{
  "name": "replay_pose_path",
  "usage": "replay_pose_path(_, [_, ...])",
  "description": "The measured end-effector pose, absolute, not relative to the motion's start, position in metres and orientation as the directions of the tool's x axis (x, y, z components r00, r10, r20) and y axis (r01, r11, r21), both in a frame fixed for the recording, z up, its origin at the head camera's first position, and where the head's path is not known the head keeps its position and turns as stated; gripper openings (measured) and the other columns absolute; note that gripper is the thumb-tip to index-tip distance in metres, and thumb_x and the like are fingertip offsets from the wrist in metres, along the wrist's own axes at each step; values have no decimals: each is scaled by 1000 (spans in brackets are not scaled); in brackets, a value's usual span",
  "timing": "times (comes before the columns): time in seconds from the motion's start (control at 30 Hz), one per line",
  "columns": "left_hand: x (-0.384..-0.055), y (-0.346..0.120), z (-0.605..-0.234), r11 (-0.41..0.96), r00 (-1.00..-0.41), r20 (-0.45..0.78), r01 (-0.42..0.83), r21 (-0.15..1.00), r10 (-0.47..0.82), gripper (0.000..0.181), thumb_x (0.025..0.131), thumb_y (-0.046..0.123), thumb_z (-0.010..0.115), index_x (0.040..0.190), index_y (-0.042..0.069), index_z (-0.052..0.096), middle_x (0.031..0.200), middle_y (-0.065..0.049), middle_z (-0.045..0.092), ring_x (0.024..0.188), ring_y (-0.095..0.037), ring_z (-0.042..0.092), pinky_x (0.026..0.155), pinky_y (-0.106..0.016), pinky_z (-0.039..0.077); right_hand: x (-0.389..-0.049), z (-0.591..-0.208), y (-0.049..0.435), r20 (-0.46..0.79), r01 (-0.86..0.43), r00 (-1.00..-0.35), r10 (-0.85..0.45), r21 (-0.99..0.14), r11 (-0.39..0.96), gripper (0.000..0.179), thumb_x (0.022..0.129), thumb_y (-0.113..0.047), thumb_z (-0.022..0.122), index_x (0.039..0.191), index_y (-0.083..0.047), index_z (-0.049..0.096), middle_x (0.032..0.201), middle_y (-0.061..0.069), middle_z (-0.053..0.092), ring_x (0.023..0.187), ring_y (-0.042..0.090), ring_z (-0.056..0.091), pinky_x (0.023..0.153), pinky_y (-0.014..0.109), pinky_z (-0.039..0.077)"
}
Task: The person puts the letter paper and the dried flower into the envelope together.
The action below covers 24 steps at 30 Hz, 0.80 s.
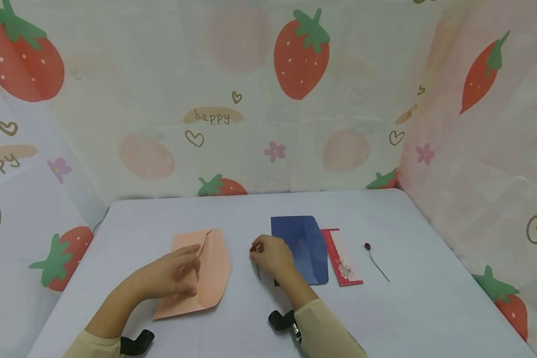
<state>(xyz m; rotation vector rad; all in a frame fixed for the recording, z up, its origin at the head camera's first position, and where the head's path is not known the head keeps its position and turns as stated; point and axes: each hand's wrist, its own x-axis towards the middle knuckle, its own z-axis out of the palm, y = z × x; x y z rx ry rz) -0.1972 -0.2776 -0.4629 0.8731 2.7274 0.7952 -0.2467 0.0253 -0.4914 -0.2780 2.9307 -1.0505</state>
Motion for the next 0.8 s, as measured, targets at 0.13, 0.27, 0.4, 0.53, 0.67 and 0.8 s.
replay_pose_path(0.13, [-198, -277, -463, 686, -814, 4, 492, 535, 581, 33, 80, 40, 87, 97, 31, 59, 158, -25, 40, 146, -48, 38, 112, -64, 37, -247, -491, 26, 60, -163, -985, -163, -642, 749, 16, 90, -24, 79, 105, -20, 76, 87, -7, 71, 75, 9, 62, 62, 30, 50])
replay_pose_path(0.27, [-199, -278, -464, 687, -814, 2, 493, 534, 581, 33, 81, 42, 86, 97, 31, 59, 158, -25, 40, 146, -48, 38, 113, -64, 36, -246, -488, 27, 69, -159, -986, -153, -673, 722, 17, 90, -23, 78, 106, -19, 76, 85, -6, 70, 73, 10, 61, 60, 29, 50])
replay_pose_path(0.4, [-200, -277, -466, 691, -817, 3, 490, 532, 576, 34, 80, 40, 87, 98, 31, 59, 159, -23, 40, 146, -46, 38, 113, -63, 37, -246, -484, 28, 66, -151, -986, -150, -720, 677, 19, 91, -23, 78, 109, -18, 75, 84, -6, 69, 69, 10, 61, 58, 29, 49])
replay_pose_path(0.53, [-199, -277, -466, 694, -819, 3, 489, 528, 574, 34, 80, 39, 87, 98, 31, 60, 159, -23, 41, 146, -46, 38, 114, -62, 36, -247, -482, 29, 71, -157, -985, -160, -762, 628, 21, 91, -23, 77, 112, -18, 75, 83, -6, 69, 70, 11, 61, 58, 30, 49])
replay_pose_path(0.67, [-198, -276, -463, 688, -814, 11, 497, 529, 581, 34, 81, 40, 87, 98, 30, 60, 158, -24, 41, 146, -47, 38, 113, -63, 36, -247, -479, 28, 71, -160, -982, -177, -808, 567, 24, 92, -22, 76, 115, -19, 75, 83, -7, 70, 73, 12, 63, 60, 30, 51])
replay_pose_path(0.8, [-196, -275, -461, 681, -811, 12, 499, 536, 584, 34, 81, 42, 86, 98, 30, 60, 157, -25, 41, 145, -48, 39, 113, -64, 36, -245, -475, 25, 87, -171, -979, -185, -843, 510, 20, 92, -23, 77, 112, -20, 75, 84, -6, 71, 76, 12, 63, 64, 30, 51])
